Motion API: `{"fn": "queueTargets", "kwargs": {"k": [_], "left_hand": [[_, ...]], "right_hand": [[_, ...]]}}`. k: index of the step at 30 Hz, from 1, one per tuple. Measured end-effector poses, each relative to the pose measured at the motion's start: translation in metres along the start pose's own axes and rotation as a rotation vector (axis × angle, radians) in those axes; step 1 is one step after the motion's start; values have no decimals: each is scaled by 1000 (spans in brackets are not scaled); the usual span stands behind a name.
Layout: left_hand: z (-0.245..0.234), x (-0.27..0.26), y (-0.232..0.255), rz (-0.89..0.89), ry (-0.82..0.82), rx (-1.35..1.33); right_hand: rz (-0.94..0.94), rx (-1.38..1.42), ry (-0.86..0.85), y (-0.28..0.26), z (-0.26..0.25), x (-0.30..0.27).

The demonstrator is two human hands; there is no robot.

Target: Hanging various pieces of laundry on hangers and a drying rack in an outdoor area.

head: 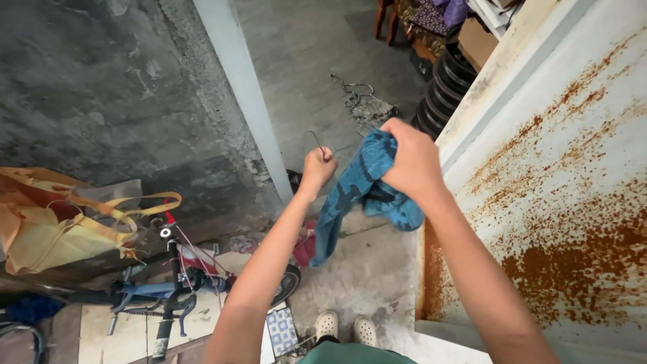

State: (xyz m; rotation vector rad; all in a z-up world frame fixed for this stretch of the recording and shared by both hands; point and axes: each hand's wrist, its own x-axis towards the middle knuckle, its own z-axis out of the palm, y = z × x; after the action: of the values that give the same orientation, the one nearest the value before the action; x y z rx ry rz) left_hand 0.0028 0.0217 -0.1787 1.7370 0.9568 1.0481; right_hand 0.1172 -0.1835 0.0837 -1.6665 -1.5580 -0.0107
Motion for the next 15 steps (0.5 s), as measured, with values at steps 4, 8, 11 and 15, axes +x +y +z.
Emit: {"fn": "queueTargets", "kwargs": {"k": [4,8,11,15], "left_hand": [[1,7,-15,-43,-11,13],[-2,23,-39,-17,20,29],[-10,31,-34,22,39,42],[-21,40,-13,171,114,82]], "right_hand": [[71,8,-16,-1,-21,-5],[-45,138,86,23,-47,-27],[-12,78,165,67,-58,-65],[170,-111,173,134,-56,-138]]}}
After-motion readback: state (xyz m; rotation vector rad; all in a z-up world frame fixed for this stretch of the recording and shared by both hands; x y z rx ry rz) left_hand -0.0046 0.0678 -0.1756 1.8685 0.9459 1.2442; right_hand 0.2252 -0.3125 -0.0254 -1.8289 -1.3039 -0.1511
